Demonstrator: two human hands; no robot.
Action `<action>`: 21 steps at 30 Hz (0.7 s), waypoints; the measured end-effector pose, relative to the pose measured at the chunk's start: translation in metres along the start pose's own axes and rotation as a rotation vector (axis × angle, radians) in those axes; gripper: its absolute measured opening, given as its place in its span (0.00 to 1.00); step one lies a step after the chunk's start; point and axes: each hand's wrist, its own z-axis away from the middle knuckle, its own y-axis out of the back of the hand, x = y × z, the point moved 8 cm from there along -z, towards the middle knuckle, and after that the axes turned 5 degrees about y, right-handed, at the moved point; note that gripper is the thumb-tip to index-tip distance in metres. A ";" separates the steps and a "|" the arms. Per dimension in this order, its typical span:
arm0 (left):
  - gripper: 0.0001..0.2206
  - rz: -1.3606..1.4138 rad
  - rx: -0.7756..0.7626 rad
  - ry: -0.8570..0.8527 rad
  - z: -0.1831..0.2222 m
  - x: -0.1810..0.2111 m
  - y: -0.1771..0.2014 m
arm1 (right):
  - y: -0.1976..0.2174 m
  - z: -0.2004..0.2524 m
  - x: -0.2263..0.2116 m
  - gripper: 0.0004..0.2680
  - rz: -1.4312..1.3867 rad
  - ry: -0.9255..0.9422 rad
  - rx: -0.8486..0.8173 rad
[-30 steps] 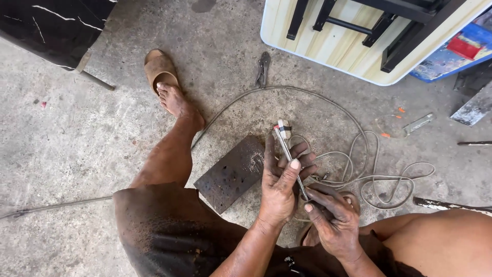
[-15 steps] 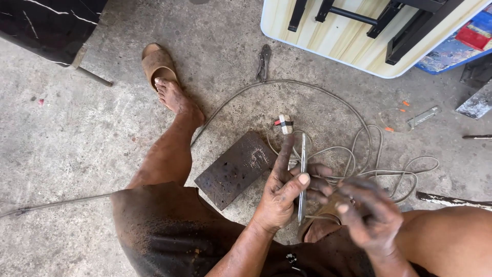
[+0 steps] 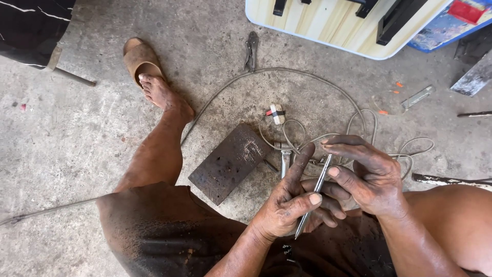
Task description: Drilling a hole into a metal plate using a power drill and then manipulating the plate with pliers.
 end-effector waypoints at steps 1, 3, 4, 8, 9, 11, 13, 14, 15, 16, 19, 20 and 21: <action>0.47 0.002 0.005 0.005 0.000 -0.001 0.002 | 0.000 0.001 0.004 0.14 -0.003 -0.006 0.003; 0.47 -0.093 0.018 0.007 -0.001 -0.004 0.004 | 0.003 0.002 0.009 0.12 -0.030 -0.008 0.025; 0.47 -0.091 0.017 0.009 -0.002 -0.005 0.004 | 0.004 0.002 0.010 0.12 -0.028 -0.009 0.027; 0.47 -0.032 0.012 -0.039 -0.009 -0.001 0.005 | 0.004 -0.002 0.017 0.13 -0.030 0.007 0.060; 0.49 -0.062 0.026 -0.070 -0.011 0.003 0.005 | 0.005 -0.002 0.015 0.16 -0.014 0.049 0.092; 0.50 -0.091 0.110 -0.188 -0.015 0.019 0.018 | 0.008 0.009 0.021 0.15 0.013 -0.014 0.178; 0.51 -0.124 0.195 -0.314 -0.014 0.038 0.030 | 0.008 0.022 0.030 0.14 0.038 -0.072 0.258; 0.48 -0.096 0.277 -0.403 -0.011 0.051 0.039 | 0.001 0.027 0.025 0.11 0.167 0.034 0.206; 0.46 -0.069 0.359 -0.493 -0.006 0.062 0.048 | -0.007 0.034 0.021 0.09 0.294 0.141 0.153; 0.46 -0.074 0.365 -0.502 -0.004 0.065 0.050 | -0.019 0.035 0.016 0.09 0.285 0.144 0.146; 0.37 0.045 0.476 -0.551 0.003 0.067 0.058 | -0.065 0.036 0.004 0.16 0.398 0.221 -0.035; 0.37 0.019 0.571 -0.570 0.007 0.065 0.061 | -0.070 0.037 -0.004 0.14 0.407 0.377 0.047; 0.37 -0.005 0.663 -0.588 0.010 0.063 0.063 | -0.074 0.038 -0.012 0.12 0.417 0.536 0.129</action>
